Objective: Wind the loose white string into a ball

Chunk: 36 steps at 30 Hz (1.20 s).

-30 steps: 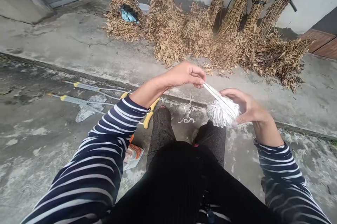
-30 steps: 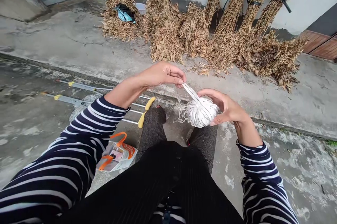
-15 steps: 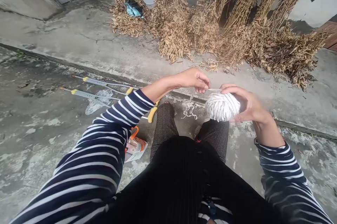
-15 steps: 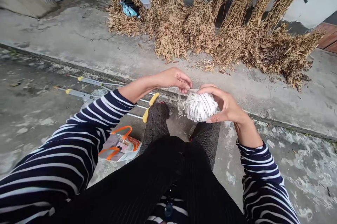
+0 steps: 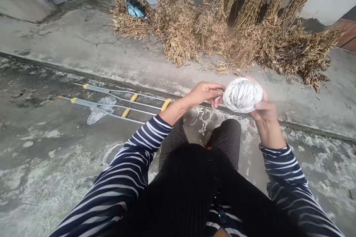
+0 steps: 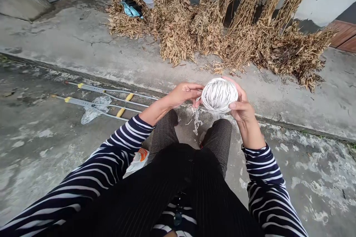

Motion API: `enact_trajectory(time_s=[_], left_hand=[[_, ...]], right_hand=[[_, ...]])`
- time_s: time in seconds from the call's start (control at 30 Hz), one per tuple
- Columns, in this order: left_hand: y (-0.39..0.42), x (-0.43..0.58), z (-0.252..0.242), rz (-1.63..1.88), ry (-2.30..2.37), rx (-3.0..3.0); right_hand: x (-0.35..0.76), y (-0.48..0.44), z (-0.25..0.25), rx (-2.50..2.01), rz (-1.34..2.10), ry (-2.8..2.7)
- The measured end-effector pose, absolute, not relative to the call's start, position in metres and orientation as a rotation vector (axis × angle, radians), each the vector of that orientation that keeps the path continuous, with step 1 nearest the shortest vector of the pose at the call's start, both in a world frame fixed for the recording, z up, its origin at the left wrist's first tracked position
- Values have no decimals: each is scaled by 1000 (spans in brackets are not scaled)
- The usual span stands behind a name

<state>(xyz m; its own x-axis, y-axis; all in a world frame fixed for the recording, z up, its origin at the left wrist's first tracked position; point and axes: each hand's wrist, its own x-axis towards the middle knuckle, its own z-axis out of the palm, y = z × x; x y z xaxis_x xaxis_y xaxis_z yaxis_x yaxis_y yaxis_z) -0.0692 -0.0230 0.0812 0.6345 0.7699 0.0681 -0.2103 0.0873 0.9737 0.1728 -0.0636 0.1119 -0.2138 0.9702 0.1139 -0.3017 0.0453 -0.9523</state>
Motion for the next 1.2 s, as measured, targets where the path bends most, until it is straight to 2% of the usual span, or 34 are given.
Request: enact_trajectory(time_s=[0.17, 0.37, 0.7, 0.93, 1.03, 1.2], left_hand=[[-30, -65, 76, 868, 655, 1476], [-26, -59, 73, 1183, 859, 1665], [-28, -50, 65, 977, 714, 1151], [-34, -58, 58, 846, 617, 1038], [-36, -63, 60, 861, 574, 1014], [-37, -70, 54, 827, 507, 897]], right_hand=[[165, -63, 108, -832, 1387, -1207], [163, -56, 104, -825, 1270, -1298], [147, -43, 137, -894, 993, -1459], [143, -39, 165, -944, 883, -1474], [148, -33, 162, -924, 916, -1434], [165, -23, 145, -749, 1207, -1264]])
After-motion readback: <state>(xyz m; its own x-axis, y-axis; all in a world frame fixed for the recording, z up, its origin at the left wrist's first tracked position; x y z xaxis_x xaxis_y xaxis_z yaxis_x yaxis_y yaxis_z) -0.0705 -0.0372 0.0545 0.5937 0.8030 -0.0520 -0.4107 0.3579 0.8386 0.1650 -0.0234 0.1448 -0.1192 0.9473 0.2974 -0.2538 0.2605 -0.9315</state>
